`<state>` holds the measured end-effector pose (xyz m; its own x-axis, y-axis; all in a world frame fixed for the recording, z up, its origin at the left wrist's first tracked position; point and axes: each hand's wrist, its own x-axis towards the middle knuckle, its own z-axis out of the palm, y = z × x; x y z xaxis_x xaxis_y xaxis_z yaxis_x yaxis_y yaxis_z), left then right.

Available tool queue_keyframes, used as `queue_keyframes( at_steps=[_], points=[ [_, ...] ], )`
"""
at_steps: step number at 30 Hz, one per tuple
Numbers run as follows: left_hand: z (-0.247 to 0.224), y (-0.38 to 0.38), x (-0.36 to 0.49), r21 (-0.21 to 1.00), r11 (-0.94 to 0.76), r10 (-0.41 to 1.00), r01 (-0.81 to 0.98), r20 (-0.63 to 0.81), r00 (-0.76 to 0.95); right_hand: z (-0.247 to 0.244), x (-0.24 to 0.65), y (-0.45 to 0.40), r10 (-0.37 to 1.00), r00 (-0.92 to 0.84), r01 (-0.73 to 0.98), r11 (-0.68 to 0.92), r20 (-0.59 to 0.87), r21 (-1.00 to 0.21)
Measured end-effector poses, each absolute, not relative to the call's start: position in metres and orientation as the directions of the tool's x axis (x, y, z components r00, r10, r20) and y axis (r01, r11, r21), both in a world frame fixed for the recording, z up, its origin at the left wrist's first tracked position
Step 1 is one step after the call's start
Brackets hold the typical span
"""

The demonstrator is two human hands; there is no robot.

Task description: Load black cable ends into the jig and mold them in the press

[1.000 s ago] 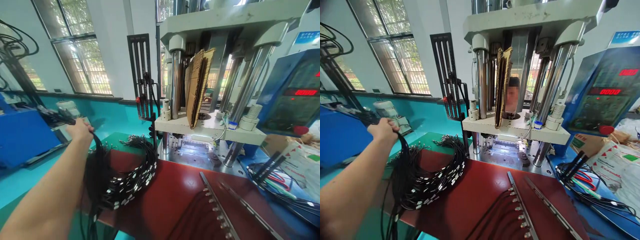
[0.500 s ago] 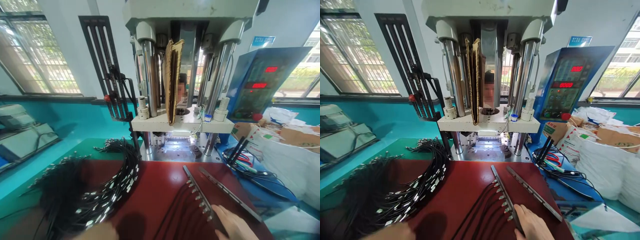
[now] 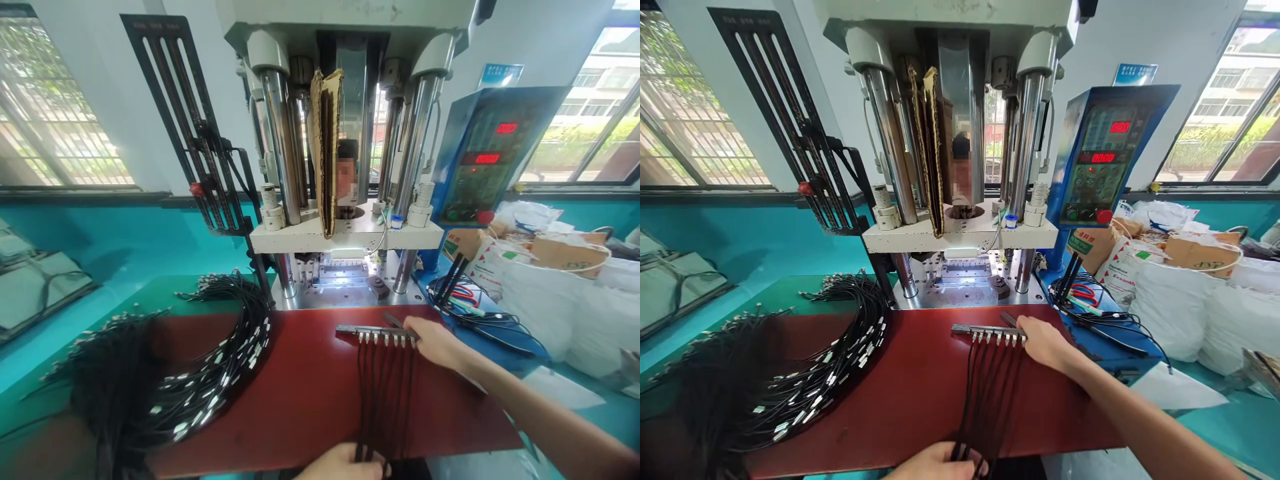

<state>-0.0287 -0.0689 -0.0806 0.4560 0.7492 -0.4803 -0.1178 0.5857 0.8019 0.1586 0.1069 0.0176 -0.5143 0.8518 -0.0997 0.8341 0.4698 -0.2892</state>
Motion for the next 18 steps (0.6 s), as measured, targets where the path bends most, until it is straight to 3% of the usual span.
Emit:
queue_keyframes(
  at_steps=[4,8,18],
  points=[
    [-0.054,-0.055,-0.012,0.713,0.614,0.754,-0.339,-0.405,0.517,0.023,0.142,0.14,0.875,-0.48,0.843,0.442,-0.061,-0.307],
    [-0.024,-0.032,-0.014,0.63,0.652,0.754,-0.422,-0.484,0.444,0.023,0.124,0.177,0.889,-0.458,0.846,0.43,-0.019,-0.316],
    [-0.016,0.07,-0.047,0.626,0.575,0.813,-0.527,-0.51,0.281,0.027,0.055,0.273,0.939,-0.343,0.852,0.323,0.028,-0.412]
  ],
)
